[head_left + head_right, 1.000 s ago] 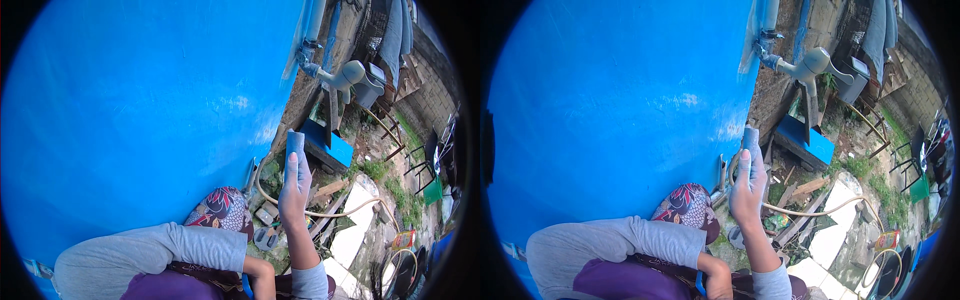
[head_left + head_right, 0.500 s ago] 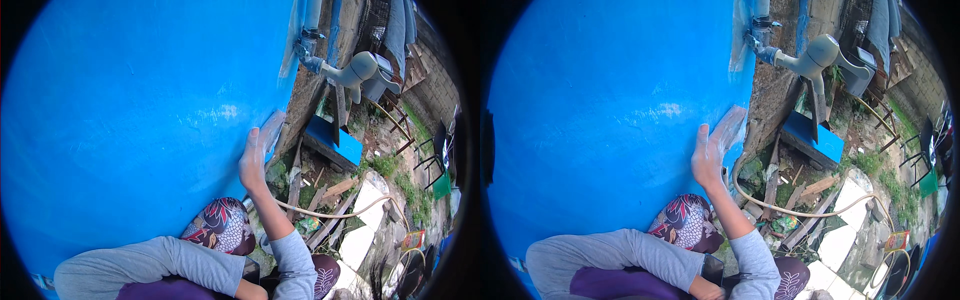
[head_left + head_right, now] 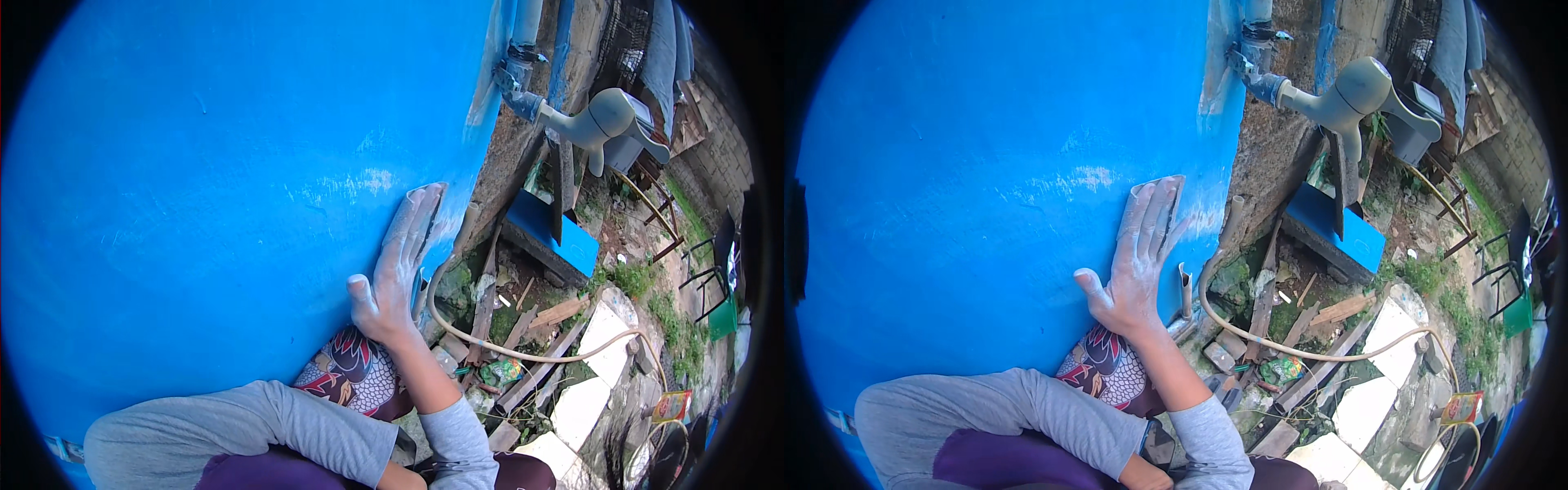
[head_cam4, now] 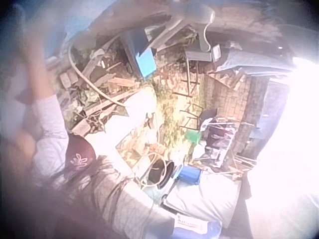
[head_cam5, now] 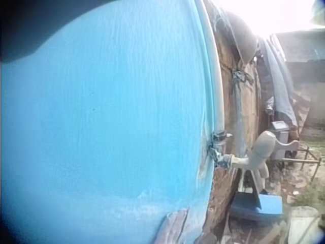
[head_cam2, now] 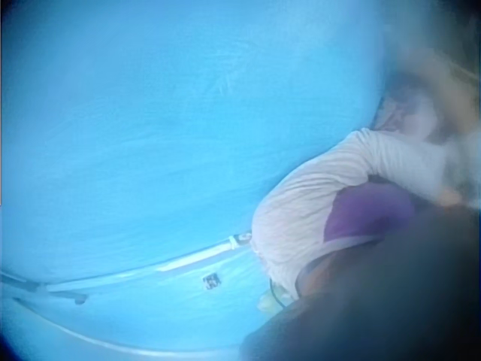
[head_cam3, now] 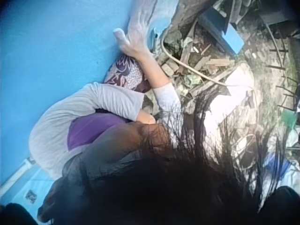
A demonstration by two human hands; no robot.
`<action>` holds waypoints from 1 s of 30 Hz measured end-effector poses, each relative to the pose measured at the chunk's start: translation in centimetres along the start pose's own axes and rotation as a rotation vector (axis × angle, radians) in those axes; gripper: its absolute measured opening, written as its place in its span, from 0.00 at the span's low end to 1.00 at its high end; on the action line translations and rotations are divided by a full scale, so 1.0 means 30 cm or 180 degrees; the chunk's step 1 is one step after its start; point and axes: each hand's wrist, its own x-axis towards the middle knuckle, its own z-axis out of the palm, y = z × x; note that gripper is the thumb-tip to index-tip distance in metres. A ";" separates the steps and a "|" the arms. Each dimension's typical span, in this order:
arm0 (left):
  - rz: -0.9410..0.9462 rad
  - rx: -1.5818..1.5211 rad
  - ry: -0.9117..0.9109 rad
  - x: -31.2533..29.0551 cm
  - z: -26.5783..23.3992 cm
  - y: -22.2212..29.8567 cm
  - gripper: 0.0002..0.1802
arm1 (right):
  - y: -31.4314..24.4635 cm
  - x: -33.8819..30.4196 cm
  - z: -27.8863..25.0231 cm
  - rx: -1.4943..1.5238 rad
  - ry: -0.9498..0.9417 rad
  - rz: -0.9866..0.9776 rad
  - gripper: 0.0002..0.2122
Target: The person sands a wall surface using sandpaper, folds the sandpaper, and then rubs it against a pipe.
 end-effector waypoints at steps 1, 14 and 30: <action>-0.0010 -0.0010 0.0005 0.000 -0.002 -0.001 0.19 | -0.015 -0.005 0.000 -0.0101 -0.0189 -0.0196 0.42; 0.0030 0.0058 -0.0097 0.007 0.019 0.008 0.19 | 0.059 -0.108 -0.071 -0.0034 -0.0795 0.0133 0.43; 0.0510 0.0110 0.0056 0.001 0.010 0.033 0.18 | 0.396 -0.194 -0.157 0.0430 0.1402 0.2381 0.18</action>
